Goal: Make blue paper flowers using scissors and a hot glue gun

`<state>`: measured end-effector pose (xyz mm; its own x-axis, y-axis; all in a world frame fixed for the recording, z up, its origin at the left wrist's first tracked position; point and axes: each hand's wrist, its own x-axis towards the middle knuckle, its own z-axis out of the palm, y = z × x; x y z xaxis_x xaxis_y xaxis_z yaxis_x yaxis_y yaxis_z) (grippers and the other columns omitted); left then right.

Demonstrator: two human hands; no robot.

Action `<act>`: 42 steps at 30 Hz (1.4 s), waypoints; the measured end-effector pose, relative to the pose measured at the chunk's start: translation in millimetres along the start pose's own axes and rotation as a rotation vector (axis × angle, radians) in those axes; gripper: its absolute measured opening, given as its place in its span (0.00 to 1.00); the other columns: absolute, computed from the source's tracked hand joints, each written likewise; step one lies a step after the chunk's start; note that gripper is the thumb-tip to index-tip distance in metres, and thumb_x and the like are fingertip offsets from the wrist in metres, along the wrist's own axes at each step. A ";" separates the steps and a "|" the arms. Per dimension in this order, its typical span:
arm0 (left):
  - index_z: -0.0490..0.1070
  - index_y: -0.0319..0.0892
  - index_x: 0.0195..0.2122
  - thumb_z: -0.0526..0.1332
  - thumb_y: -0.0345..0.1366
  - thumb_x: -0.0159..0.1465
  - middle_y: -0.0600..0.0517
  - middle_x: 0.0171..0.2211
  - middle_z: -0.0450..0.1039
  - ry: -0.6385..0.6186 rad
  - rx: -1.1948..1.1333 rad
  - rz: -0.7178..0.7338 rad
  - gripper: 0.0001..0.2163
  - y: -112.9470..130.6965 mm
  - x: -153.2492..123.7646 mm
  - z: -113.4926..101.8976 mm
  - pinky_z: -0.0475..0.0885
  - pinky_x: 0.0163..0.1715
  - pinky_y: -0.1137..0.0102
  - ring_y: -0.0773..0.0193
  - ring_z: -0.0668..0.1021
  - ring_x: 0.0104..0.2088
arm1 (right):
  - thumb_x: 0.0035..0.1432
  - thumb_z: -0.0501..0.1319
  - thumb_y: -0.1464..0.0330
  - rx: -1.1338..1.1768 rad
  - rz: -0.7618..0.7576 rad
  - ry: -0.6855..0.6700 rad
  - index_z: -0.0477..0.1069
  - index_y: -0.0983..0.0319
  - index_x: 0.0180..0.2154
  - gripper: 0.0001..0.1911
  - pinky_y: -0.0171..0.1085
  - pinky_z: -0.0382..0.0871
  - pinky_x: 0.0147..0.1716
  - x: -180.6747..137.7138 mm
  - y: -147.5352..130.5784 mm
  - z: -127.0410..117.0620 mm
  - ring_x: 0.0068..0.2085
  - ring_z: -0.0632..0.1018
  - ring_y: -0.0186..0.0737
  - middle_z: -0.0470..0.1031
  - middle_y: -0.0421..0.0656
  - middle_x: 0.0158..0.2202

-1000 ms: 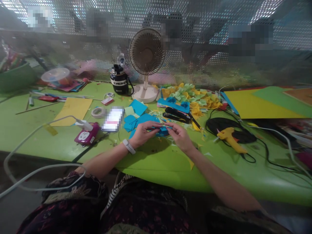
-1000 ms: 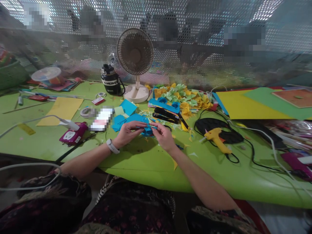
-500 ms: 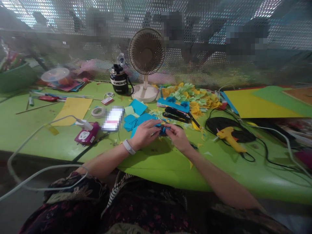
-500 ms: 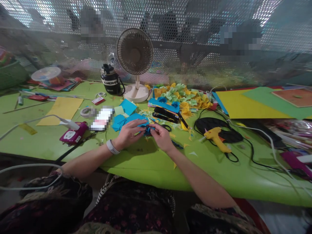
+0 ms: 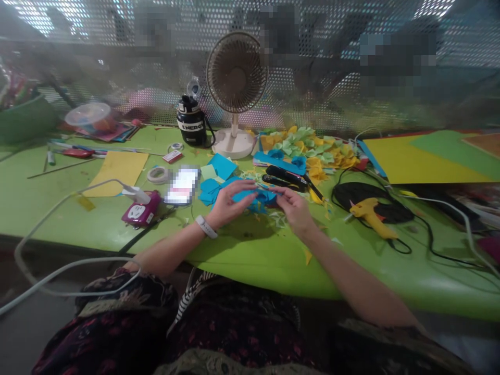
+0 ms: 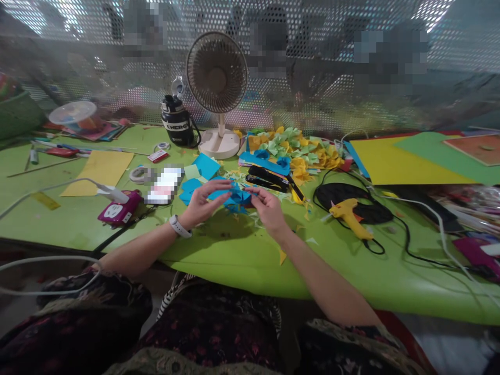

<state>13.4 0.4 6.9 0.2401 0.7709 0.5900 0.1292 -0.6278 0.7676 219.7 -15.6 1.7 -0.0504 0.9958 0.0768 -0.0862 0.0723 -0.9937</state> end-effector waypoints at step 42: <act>0.82 0.41 0.44 0.70 0.43 0.57 0.47 0.41 0.83 -0.158 -0.386 -0.462 0.16 -13.0 2.9 -2.6 0.78 0.46 0.62 0.59 0.83 0.38 | 0.54 0.64 0.60 -0.047 -0.015 -0.062 0.79 0.59 0.41 0.14 0.43 0.77 0.40 -5.6 -19.9 -4.3 0.32 0.82 0.40 0.82 0.41 0.33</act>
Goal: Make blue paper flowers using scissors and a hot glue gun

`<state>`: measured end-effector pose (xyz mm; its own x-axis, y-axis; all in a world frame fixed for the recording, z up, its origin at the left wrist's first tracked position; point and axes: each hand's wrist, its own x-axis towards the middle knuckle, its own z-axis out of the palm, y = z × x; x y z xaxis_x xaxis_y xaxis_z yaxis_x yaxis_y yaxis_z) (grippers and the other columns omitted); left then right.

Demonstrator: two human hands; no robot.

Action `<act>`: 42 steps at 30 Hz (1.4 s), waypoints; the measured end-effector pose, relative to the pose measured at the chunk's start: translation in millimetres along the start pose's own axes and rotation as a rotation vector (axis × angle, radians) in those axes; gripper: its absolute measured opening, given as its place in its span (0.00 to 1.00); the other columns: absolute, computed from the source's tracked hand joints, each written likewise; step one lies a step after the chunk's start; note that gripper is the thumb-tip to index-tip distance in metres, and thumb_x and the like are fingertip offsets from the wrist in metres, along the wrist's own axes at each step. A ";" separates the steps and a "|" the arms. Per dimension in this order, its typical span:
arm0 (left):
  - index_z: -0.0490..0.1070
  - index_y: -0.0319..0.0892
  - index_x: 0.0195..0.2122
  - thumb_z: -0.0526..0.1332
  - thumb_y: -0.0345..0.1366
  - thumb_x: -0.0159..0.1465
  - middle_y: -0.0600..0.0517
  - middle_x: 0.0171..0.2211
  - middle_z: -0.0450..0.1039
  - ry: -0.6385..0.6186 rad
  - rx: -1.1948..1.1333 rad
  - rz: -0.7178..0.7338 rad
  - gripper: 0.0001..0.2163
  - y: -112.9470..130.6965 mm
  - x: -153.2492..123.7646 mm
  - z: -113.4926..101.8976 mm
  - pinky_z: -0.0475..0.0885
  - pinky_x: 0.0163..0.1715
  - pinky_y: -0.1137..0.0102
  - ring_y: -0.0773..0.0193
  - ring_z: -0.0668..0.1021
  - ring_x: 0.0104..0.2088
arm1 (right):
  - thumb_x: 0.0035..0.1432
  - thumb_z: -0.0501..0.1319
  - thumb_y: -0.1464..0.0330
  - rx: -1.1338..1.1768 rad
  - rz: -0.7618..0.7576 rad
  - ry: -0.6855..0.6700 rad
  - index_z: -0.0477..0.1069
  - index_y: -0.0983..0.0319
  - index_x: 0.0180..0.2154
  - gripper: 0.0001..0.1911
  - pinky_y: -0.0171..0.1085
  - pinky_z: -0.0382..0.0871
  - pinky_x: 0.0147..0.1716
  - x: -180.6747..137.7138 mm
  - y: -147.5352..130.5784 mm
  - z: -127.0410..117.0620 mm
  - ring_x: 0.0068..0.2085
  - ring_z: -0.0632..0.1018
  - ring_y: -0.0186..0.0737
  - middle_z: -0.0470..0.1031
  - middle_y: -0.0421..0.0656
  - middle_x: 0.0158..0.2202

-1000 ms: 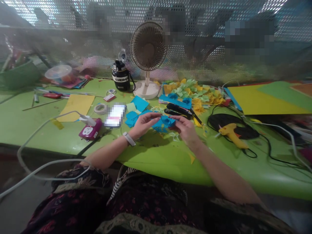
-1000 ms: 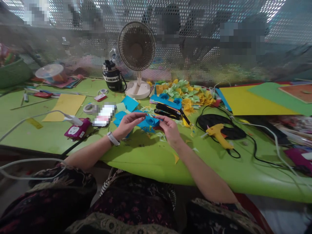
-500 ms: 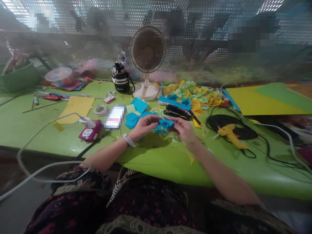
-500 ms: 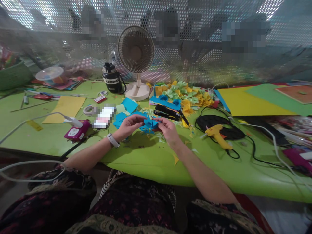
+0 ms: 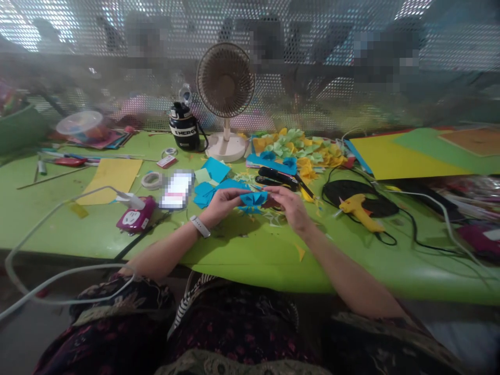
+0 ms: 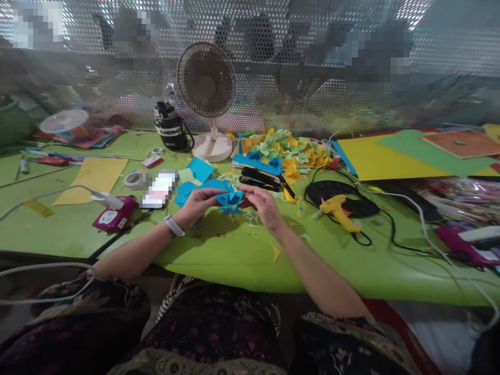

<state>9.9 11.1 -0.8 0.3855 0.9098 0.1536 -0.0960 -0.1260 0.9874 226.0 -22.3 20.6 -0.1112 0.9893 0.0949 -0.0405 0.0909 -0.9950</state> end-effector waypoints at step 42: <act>0.83 0.39 0.38 0.75 0.46 0.51 0.46 0.37 0.83 -0.022 -0.136 -0.120 0.18 2.9 -2.1 2.2 0.78 0.43 0.64 0.61 0.83 0.35 | 0.50 0.67 0.62 -0.137 -0.073 -0.007 0.80 0.60 0.35 0.11 0.43 0.79 0.36 -0.2 3.7 -2.7 0.31 0.81 0.40 0.81 0.42 0.31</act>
<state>10.9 7.9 1.9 0.4216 0.9060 0.0372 -0.1707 0.0390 0.9845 228.5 -21.9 16.8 -0.1197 0.9787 0.1668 0.0873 0.1778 -0.9802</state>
